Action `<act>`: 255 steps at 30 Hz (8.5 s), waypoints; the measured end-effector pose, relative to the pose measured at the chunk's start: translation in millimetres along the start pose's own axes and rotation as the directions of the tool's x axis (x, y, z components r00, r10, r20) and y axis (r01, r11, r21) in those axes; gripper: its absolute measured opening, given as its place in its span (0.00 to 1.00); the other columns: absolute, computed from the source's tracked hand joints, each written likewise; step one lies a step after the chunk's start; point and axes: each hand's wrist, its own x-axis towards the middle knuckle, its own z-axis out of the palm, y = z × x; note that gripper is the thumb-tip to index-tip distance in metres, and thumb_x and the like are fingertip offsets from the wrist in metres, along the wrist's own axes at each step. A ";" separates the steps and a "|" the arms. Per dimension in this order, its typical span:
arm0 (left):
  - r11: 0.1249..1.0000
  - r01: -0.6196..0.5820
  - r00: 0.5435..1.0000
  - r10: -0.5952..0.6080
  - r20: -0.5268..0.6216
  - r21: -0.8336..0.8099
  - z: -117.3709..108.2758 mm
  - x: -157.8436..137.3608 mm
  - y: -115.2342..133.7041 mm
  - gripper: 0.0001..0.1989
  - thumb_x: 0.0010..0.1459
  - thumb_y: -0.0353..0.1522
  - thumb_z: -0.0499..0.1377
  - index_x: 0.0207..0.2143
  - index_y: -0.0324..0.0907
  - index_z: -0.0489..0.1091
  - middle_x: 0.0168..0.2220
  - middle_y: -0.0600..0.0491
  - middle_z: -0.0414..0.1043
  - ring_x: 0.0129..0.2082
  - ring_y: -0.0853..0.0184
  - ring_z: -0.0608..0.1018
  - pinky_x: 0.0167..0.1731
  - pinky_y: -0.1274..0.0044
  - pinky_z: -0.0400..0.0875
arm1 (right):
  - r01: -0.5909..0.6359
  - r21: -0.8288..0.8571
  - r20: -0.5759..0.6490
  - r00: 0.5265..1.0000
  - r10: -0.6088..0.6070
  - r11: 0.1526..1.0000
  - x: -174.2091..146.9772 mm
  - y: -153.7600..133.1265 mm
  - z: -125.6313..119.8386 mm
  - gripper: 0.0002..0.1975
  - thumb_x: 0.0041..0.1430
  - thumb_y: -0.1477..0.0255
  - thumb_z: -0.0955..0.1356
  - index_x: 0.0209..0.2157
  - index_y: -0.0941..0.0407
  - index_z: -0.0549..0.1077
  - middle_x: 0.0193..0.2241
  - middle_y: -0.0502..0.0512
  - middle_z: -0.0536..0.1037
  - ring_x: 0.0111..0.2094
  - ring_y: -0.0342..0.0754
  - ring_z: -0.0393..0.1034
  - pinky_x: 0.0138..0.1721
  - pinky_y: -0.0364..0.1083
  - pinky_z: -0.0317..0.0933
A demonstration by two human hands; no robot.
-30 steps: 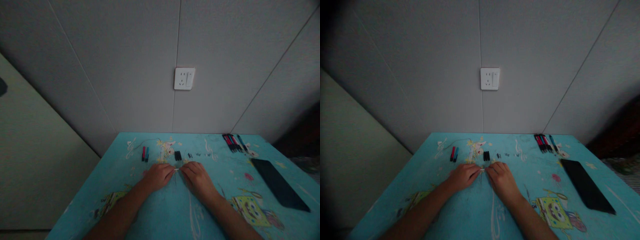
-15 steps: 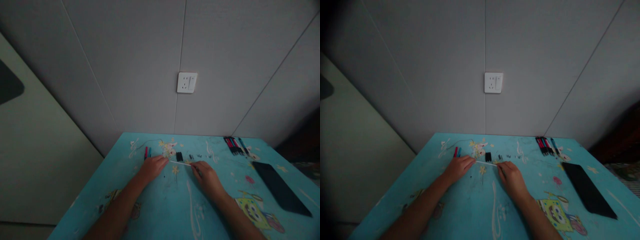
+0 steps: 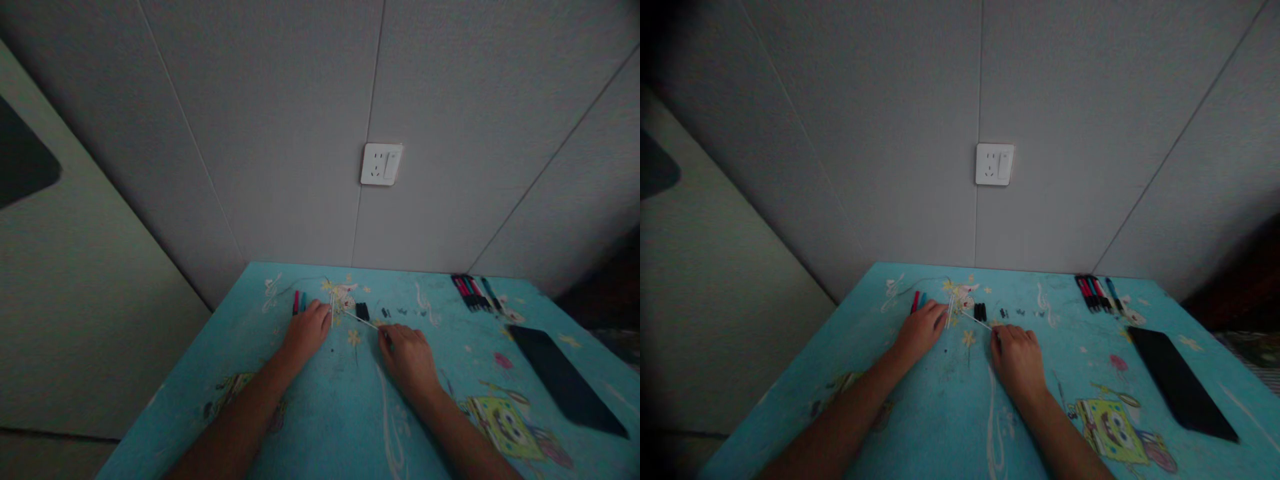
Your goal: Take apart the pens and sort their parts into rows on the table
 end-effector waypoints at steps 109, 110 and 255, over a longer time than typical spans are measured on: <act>0.987 -0.154 0.982 0.158 0.108 -0.047 -1.2 -5.4 10.1 0.12 0.67 0.36 0.51 0.46 0.48 0.72 0.44 0.52 0.70 0.40 0.66 0.76 0.39 0.76 0.69 | 0.228 0.361 0.082 0.958 -0.275 0.904 -1.6 -18.3 4.7 0.11 0.66 0.74 0.62 0.43 0.54 0.75 0.35 0.54 0.77 0.39 0.50 0.70 0.44 0.50 0.62; 0.988 -0.150 0.982 0.155 0.107 -0.047 -1.7 -5.6 9.8 0.12 0.67 0.36 0.51 0.47 0.48 0.72 0.44 0.52 0.70 0.40 0.66 0.76 0.40 0.76 0.69 | 0.228 0.358 0.083 0.958 -0.274 0.905 -1.6 -18.2 4.9 0.10 0.66 0.74 0.62 0.42 0.54 0.75 0.35 0.54 0.77 0.39 0.50 0.70 0.44 0.49 0.62; 0.456 -0.118 0.993 0.071 -0.096 -0.882 5.2 -24.4 43.6 0.09 0.63 0.34 0.57 0.43 0.41 0.72 0.37 0.50 0.74 0.32 0.69 0.75 0.33 0.78 0.69 | 0.019 0.631 0.115 0.987 -0.117 0.776 -3.4 -18.9 11.5 0.07 0.61 0.70 0.69 0.42 0.53 0.73 0.34 0.51 0.76 0.36 0.47 0.70 0.39 0.45 0.62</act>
